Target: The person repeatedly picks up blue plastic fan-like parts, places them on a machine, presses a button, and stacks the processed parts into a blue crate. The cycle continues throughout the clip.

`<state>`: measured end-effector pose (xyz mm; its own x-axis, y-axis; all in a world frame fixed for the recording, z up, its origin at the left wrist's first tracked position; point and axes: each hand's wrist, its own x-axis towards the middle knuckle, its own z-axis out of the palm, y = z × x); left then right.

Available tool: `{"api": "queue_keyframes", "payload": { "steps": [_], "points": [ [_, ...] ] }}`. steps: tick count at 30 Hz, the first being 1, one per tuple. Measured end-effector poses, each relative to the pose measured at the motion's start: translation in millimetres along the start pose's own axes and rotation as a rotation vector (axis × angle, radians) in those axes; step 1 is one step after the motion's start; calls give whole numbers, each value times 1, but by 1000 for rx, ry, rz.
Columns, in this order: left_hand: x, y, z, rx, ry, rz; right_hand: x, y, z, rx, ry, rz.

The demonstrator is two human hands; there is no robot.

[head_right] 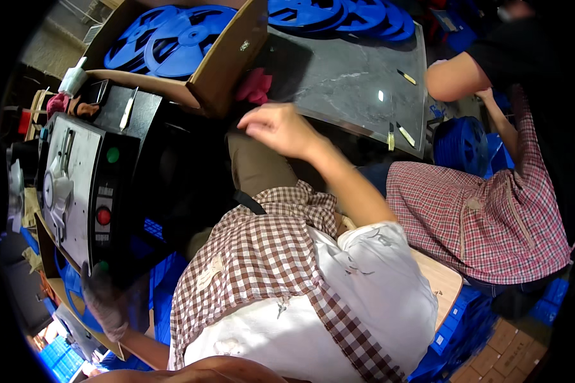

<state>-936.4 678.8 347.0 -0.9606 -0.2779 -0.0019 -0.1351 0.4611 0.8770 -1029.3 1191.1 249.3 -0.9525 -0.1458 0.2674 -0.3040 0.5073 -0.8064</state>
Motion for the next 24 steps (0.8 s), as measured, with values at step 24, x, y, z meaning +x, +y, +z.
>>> {"api": "queue_keyframes", "payload": {
  "steps": [24],
  "points": [
    [54,13,298,-380,-585,-744,246,378,-123,-1261,-47,290]
  ]
}}
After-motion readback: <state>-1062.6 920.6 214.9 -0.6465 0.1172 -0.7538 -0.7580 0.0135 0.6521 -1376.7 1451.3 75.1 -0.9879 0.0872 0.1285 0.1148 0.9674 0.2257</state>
